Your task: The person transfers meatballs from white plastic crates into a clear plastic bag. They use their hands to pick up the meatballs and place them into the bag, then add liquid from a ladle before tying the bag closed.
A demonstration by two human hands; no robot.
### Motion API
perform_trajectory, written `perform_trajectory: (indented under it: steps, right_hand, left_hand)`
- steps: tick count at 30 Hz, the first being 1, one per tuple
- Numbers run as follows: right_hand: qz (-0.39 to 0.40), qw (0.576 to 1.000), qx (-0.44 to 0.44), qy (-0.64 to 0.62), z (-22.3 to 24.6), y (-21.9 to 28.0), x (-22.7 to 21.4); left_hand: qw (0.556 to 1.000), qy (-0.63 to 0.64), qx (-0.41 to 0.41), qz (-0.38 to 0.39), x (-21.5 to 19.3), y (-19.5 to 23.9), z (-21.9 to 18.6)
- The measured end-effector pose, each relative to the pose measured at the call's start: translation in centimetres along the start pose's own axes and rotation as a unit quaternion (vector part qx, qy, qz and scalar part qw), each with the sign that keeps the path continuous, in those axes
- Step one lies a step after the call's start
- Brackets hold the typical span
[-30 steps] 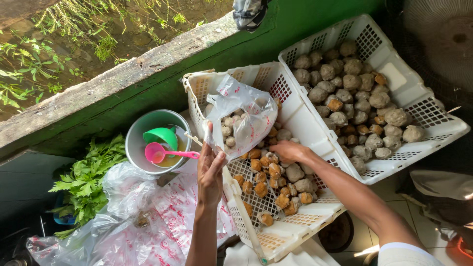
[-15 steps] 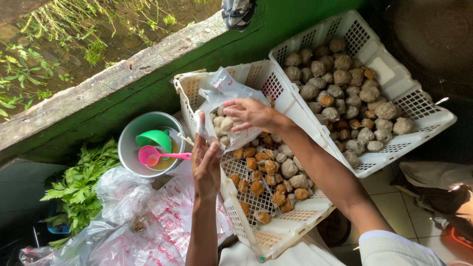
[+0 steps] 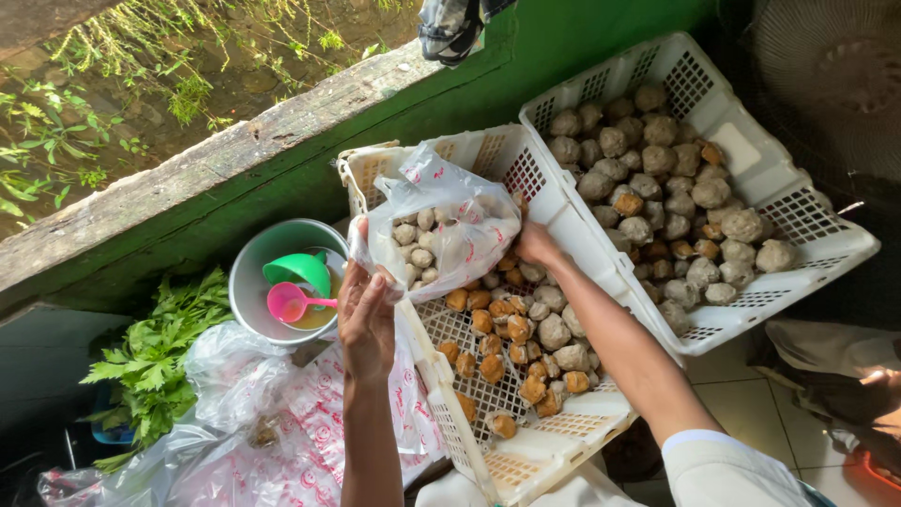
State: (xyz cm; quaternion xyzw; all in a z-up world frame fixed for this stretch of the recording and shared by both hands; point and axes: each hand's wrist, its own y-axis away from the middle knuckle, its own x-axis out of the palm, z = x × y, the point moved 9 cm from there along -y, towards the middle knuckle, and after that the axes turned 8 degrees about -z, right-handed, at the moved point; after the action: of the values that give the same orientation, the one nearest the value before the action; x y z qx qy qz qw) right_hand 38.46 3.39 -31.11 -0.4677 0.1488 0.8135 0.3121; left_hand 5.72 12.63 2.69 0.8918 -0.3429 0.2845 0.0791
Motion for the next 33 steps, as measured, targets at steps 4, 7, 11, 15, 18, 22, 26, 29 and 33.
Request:
perform_trajectory:
  steps: [4,7,11,15,18,22,26,29,33]
  right_hand:
    - [-0.029,0.995,-0.094,0.025,1.7,-1.3,0.4]
    - [0.044,0.989,-0.121,0.071,2.3,-1.2,1.3]
    - [0.192,0.974,-0.079,0.095,1.4,-0.6,3.3]
    - [0.224,0.963,-0.103,0.108,1.4,0.7,4.6]
    - [0.183,0.973,-0.114,0.088,2.0,0.8,4.0]
    - [0.206,0.978,-0.036,0.007,1.6,0.8,0.7]
    - [0.263,0.956,0.066,-0.112,3.8,2.4,-7.8]
    - [0.190,0.911,0.017,-0.367,11.4,3.5,-17.9]
    - [0.248,0.839,-0.080,-0.477,25.2,4.8,-21.8]
  left_hand:
    - [0.999,-0.031,-0.019,-0.026,-0.4,0.4,0.2]
    - [0.999,-0.038,-0.009,-0.007,0.1,0.6,0.2]
    - [0.999,-0.036,-0.016,-0.016,-0.1,0.6,0.6]
    - [0.999,-0.033,-0.021,-0.015,-0.3,1.0,1.1]
    - [0.999,-0.044,-0.019,-0.012,-0.3,1.2,1.2]
    - [0.998,-0.049,-0.023,-0.015,-0.6,1.4,1.2]
    - [0.999,-0.042,-0.026,-0.018,-0.4,1.5,1.3]
    - [0.999,-0.035,-0.026,-0.020,0.1,1.3,1.6]
    - [1.000,-0.014,-0.014,0.000,0.9,1.1,2.0]
